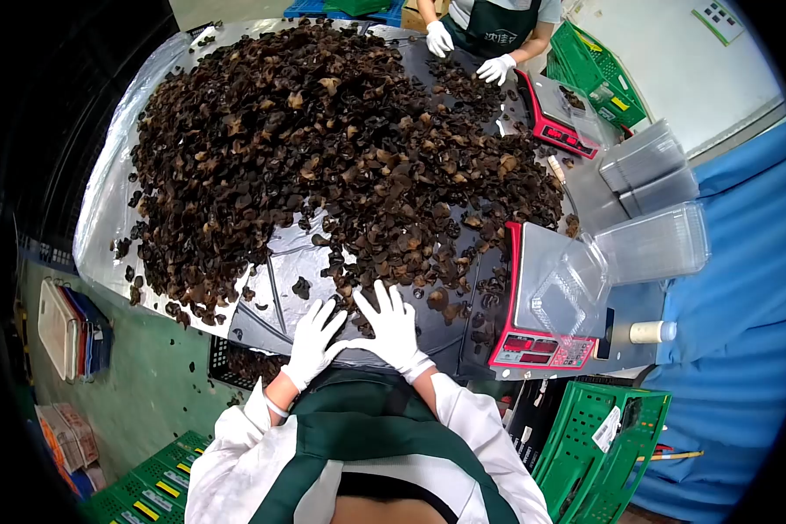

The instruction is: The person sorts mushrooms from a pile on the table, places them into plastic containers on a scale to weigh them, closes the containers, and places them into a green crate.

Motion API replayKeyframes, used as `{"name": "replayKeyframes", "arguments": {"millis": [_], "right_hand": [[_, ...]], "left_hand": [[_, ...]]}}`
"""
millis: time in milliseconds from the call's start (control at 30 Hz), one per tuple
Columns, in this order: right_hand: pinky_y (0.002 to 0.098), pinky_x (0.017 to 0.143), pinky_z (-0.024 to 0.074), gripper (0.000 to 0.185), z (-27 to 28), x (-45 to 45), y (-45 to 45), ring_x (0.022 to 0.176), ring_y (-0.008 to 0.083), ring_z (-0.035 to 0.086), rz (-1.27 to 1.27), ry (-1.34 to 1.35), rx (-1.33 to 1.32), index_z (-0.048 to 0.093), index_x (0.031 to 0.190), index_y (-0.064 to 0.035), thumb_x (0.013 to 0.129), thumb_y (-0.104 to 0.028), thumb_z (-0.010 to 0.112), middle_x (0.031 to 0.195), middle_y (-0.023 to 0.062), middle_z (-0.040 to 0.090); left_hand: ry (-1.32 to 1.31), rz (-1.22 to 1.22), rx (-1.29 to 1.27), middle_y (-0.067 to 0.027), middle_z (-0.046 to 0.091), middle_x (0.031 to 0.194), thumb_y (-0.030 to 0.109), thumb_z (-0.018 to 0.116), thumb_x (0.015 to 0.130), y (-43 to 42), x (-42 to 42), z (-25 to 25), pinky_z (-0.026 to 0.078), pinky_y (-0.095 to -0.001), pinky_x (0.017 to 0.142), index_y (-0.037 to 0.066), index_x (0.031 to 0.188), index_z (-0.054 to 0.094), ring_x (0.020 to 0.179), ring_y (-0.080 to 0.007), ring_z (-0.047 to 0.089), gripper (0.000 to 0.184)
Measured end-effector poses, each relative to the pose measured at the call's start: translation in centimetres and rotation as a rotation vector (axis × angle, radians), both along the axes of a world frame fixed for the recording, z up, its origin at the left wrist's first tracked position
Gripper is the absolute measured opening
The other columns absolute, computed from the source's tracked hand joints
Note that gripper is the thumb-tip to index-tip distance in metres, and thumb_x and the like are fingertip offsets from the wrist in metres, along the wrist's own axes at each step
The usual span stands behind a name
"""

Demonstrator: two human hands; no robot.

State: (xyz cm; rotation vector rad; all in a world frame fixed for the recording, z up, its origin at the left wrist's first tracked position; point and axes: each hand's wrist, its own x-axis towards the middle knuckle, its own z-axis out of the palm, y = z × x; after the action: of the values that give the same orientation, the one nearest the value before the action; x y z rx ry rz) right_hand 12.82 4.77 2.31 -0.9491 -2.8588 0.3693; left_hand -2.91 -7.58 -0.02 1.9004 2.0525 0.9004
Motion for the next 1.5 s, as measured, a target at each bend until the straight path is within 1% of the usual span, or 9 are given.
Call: {"name": "replayKeyframes", "arguments": {"millis": [433, 633, 800, 1000, 1233, 1333, 1400, 1433, 1500], "right_hand": [[0.0324, 0.075, 0.0504, 0.025, -1.7, 1.7, 0.2, 0.092, 0.0226, 0.058, 0.063, 0.262, -0.089, 0.064, 0.109, -0.0152, 0.086, -0.026, 0.061, 0.109, 0.0066, 0.057], [0.0307, 0.077, 0.0499, 0.024, -2.2, 2.5, 1.5, 0.088, 0.0171, 0.063, -0.547, 0.952, -1.577, 0.061, 0.108, -0.0059, 0.094, -0.024, 0.056, 0.1, 0.0058, 0.065], [0.032, 0.066, 0.0512, 0.036, -0.5, 4.2, 2.5, 0.081, 0.0192, 0.062, -0.646, 1.372, -2.219, 0.059, 0.115, -0.0092, 0.098, -0.039, 0.046, 0.1, 0.0053, 0.065], [0.0318, 0.071, 0.0547, 0.048, 2.2, 8.5, 4.0, 0.093, 0.0189, 0.061, -0.363, 1.504, -1.86, 0.038, 0.136, -0.0075, 0.092, -0.012, 0.058, 0.121, 0.0091, 0.055], [0.0333, 0.071, 0.0546, 0.036, 6.7, 17.2, 9.3, 0.089, 0.0222, 0.064, -0.273, 1.836, -1.863, 0.052, 0.121, -0.005, 0.102, -0.031, 0.036, 0.107, 0.009, 0.062], [0.0304, 0.088, 0.0484, 0.033, 10.2, 21.4, 9.8, 0.099, 0.0246, 0.061, -0.589, 1.207, -0.639, 0.05, 0.127, 0.0008, 0.102, -0.016, 0.035, 0.115, 0.0138, 0.057], [0.0323, 0.091, 0.0456, 0.03, 10.7, 25.1, 11.2, 0.1, 0.0201, 0.059, -0.62, 0.734, -0.062, 0.052, 0.12, 0.0037, 0.096, -0.01, 0.04, 0.111, 0.0126, 0.059], [0.0313, 0.088, 0.0449, 0.026, 12.7, 24.9, 11.9, 0.097, 0.0182, 0.057, -0.847, 1.176, -0.662, 0.057, 0.11, 0.0031, 0.095, -0.015, 0.045, 0.103, 0.0107, 0.06], [0.0285, 0.085, 0.0449, 0.023, 12.0, 26.6, 12.6, 0.092, 0.0152, 0.057, -0.826, 0.992, -0.254, 0.059, 0.105, 0.0018, 0.094, -0.015, 0.05, 0.1, 0.0076, 0.061]], "left_hand": [[-0.494, 0.09, 0.06, -0.0128, 0.06, 0.113, 0.014, 0.068, 0.081, 1.1, -0.6, -0.7, 0.045, -0.0352, 0.092, 0.006, 0.11, 0.065, 0.106, -0.03, 0.057, 0.03], [-1.936, 0.261, -0.047, -0.0063, 0.062, 0.116, 0.034, 0.048, 0.098, 2.6, -0.5, 0.7, 0.048, -0.0272, 0.082, 0.012, 0.126, 0.052, 0.096, -0.0168, 0.061, 0.036], [-2.32, 0.196, -0.064, -0.0087, 0.054, 0.132, 0.038, 0.042, 0.099, 5.5, 2.0, 3.1, 0.042, -0.0456, 0.099, 0.013, 0.134, 0.045, 0.117, -0.0249, 0.053, 0.043], [-2.442, 0.052, -0.085, -0.0124, 0.045, 0.14, 0.033, 0.037, 0.101, 9.6, 6.1, 6.2, 0.042, -0.044, 0.101, 0.014, 0.138, 0.043, 0.118, -0.0267, 0.053, 0.042], [-2.406, -0.276, -0.233, -0.013, 0.044, 0.141, 0.037, 0.039, 0.1, 17.0, 13.6, 10.1, 0.038, -0.0431, 0.105, 0.009, 0.138, 0.04, 0.127, -0.0279, 0.045, 0.048], [-2.38, -0.193, -0.379, -0.0166, 0.049, 0.133, 0.029, 0.043, 0.1, 20.7, 18.0, 11.8, 0.044, -0.0424, 0.101, 0.005, 0.131, 0.045, 0.121, -0.0289, 0.051, 0.039], [-1.562, -0.356, -0.157, -0.0144, 0.055, 0.117, 0.018, 0.045, 0.1, 21.7, 21.4, 12.7, 0.046, -0.0405, 0.099, 0.002, 0.128, 0.045, 0.111, -0.0238, 0.057, 0.033], [-1.509, -0.393, -0.119, -0.0109, 0.056, 0.114, 0.02, 0.046, 0.099, 22.2, 22.7, 13.2, 0.047, -0.038, 0.094, 0.003, 0.127, 0.046, 0.107, -0.021, 0.057, 0.032], [-1.858, -0.329, -0.203, -0.0043, 0.055, 0.115, 0.021, 0.049, 0.098, 24.3, 25.6, 10.9, 0.044, -0.0302, 0.089, 0.006, 0.126, 0.052, 0.1, -0.0147, 0.054, 0.032]]}}
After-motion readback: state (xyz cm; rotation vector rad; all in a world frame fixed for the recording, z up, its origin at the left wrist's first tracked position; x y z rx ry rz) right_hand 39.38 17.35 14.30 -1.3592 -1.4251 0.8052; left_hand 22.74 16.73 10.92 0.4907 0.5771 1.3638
